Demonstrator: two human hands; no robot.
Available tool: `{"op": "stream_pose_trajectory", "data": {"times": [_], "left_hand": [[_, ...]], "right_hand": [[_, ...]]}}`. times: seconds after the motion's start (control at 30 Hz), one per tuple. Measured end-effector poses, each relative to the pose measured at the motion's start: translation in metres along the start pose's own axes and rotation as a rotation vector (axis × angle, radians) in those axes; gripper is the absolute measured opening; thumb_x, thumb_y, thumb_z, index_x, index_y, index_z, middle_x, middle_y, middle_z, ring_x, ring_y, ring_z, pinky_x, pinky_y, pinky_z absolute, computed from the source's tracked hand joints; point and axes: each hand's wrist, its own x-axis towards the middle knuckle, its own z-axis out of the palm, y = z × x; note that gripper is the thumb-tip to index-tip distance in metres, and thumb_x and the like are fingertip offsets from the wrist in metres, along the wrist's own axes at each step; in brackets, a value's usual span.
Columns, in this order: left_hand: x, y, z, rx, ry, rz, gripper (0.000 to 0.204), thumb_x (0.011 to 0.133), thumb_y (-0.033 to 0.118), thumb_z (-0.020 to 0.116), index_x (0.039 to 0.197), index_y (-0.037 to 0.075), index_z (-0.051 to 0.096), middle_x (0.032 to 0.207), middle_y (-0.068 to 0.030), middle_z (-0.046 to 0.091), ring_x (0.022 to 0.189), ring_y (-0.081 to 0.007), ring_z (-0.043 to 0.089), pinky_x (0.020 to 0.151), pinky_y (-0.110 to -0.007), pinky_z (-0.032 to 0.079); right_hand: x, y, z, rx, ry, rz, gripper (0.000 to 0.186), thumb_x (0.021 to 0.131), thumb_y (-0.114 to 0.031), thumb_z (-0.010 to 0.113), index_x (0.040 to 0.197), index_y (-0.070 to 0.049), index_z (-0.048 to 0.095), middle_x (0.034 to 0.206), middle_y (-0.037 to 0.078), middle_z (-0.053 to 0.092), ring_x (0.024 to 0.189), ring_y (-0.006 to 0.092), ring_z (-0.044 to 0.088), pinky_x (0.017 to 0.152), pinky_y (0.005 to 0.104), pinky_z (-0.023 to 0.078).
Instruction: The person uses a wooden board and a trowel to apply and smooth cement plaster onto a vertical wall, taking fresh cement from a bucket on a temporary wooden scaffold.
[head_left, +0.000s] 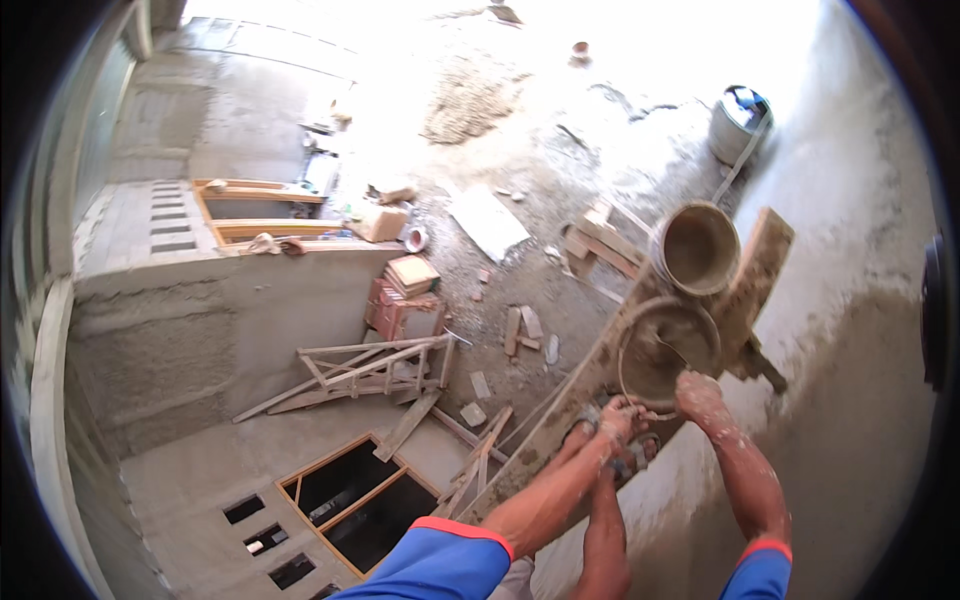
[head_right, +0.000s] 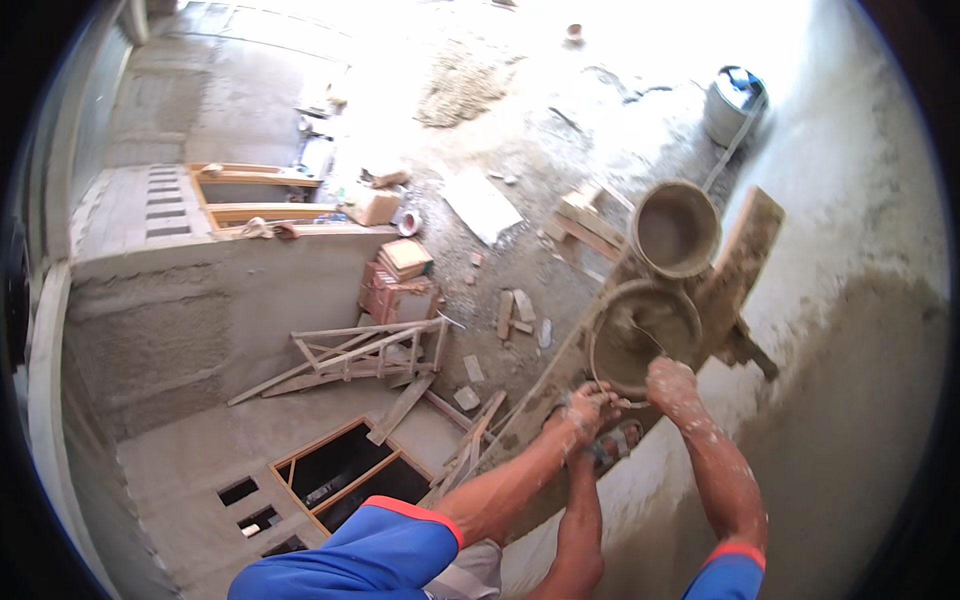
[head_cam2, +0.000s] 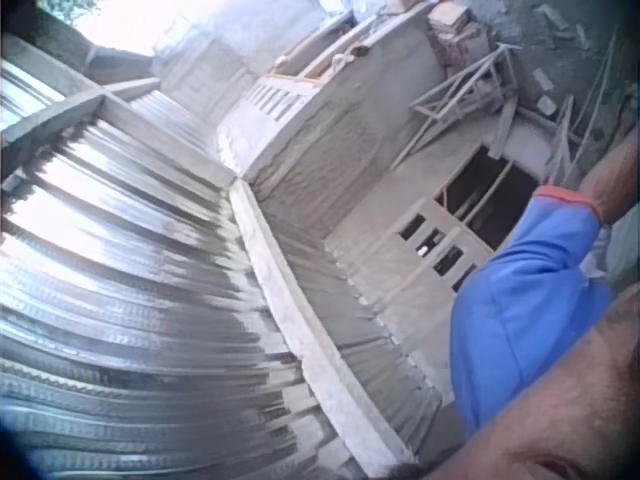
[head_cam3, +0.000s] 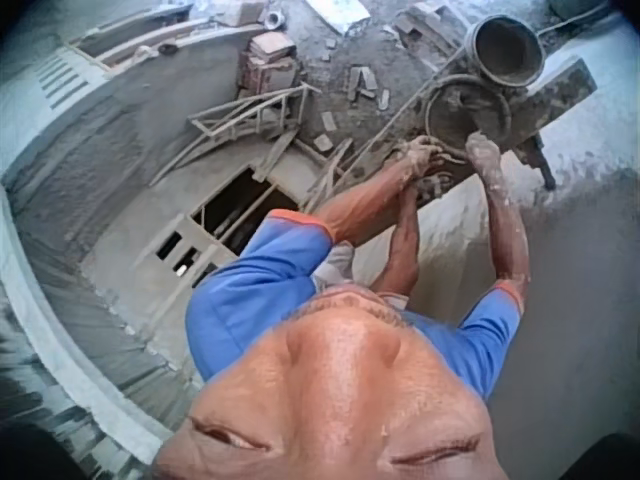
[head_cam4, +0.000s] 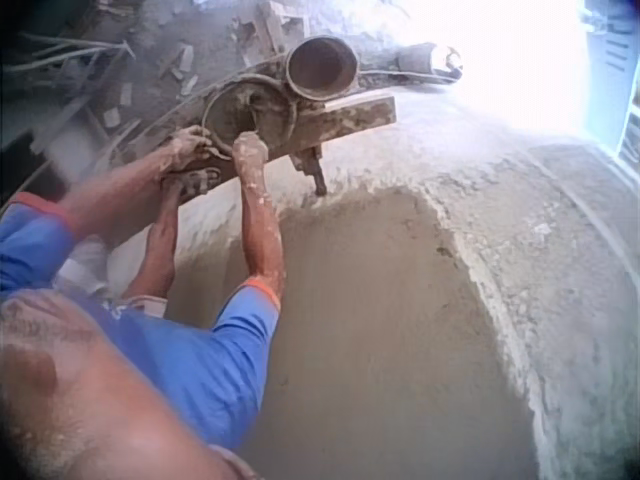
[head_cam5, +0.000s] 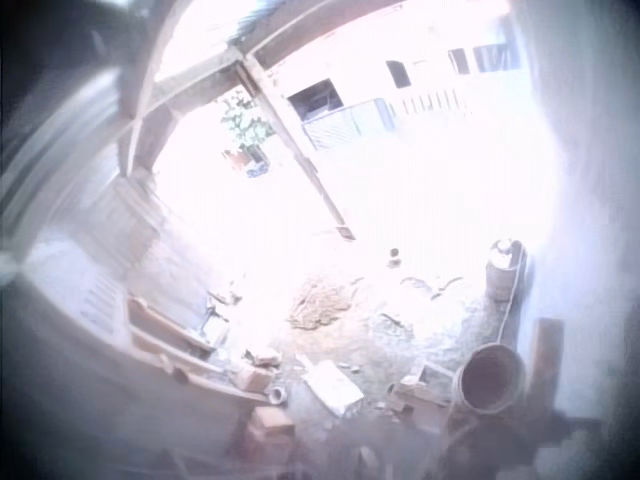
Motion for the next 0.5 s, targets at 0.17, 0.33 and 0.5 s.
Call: {"op": "stream_pose_trajectory", "data": {"times": [0.17,0.33,0.5], "left_hand": [[-0.008,0.003,0.011,0.004,-0.018,0.000,0.016,0.089,0.000,0.054,0.101,0.009,0.051,0.086,-0.0083,0.064,0.083,-0.0273,0.067,0.068,-0.040,0.055],[-0.016,0.013,0.012,0.027,-0.044,-0.006,0.015,0.091,0.000,0.052,0.103,0.008,0.051,0.087,-0.0077,0.064,0.085,-0.0266,0.067,0.072,-0.039,0.056],[-0.022,0.009,0.039,0.027,0.002,-0.007,0.010,0.089,0.007,0.053,0.099,0.008,0.053,0.084,-0.0083,0.062,0.086,-0.0275,0.064,0.079,-0.044,0.052]], "right_hand": [[0.048,0.009,0.058,-0.109,-0.311,0.121,0.022,0.078,-0.016,0.064,0.096,-0.010,0.074,0.104,0.011,0.069,0.096,0.0236,0.068,0.071,0.0432,0.057],[0.022,-0.020,-0.010,-0.101,-0.340,0.078,0.026,0.081,-0.016,0.061,0.105,-0.013,0.072,0.107,0.009,0.069,0.098,0.0255,0.067,0.073,0.0425,0.057],[0.038,0.008,0.053,-0.150,-0.315,0.180,0.021,0.083,-0.019,0.061,0.097,-0.009,0.073,0.101,0.010,0.070,0.091,0.0248,0.069,0.070,0.0397,0.057]]}}
